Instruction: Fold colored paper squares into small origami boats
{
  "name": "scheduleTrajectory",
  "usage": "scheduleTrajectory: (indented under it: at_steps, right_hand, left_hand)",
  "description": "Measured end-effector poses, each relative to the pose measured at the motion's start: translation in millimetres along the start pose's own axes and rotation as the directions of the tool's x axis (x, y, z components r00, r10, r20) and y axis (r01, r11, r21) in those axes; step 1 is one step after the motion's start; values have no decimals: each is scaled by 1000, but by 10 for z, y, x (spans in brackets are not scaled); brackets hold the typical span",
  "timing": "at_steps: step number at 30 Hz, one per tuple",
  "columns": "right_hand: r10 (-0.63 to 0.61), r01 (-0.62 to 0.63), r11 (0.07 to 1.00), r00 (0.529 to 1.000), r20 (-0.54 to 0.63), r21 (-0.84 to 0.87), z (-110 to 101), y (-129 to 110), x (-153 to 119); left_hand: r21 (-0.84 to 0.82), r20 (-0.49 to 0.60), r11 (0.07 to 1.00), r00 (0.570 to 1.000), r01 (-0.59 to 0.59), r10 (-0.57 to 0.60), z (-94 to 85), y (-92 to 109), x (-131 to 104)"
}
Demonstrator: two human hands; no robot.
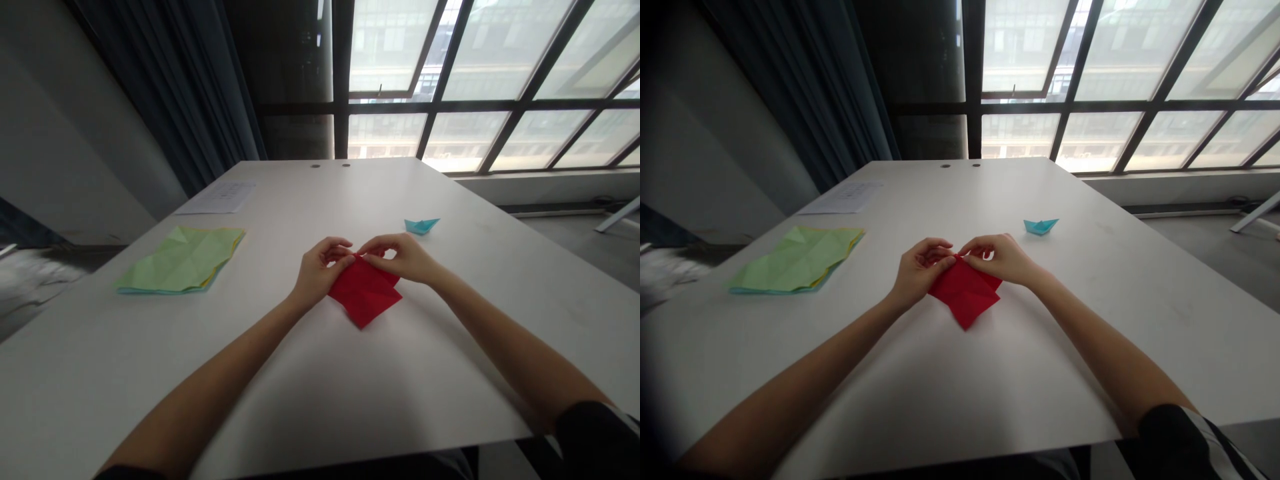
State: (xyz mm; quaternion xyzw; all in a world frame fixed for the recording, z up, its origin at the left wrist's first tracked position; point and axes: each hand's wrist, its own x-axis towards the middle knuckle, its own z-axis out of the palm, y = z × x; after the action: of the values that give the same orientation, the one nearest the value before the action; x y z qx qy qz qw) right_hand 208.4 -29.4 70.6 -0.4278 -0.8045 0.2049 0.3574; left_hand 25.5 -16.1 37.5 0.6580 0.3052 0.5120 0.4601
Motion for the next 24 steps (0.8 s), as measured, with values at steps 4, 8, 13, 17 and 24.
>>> scheduleTrajectory:
  at_steps: [4, 8, 13, 17, 24]
  right_hand:
    - [4, -4, 1000, 999, -34, 5, 27, -18, -1]
    - [76, -72, 988, 997, -28, 135, 42, -17, 8]
    - [108, -103, 974, 994, -15, 203, 86, 16, 21]
    - [82, -71, 983, 995, -55, 171, 112, 5, 13]
    - [89, -88, 994, 996, -10, 61, 76, 10, 3]
  left_hand:
    - [-2, -4, 1000, 1000, 18, -18, 9, 20, 0]
    - [6, 8, 1000, 1000, -14, 13, 2, 23, 6]
    - [15, 40, 1000, 999, -28, 27, 7, 29, -2]
    - [35, 26, 999, 999, -28, 27, 24, 34, -13]
    - [74, -22, 997, 1000, -17, 19, 27, 52, -14]
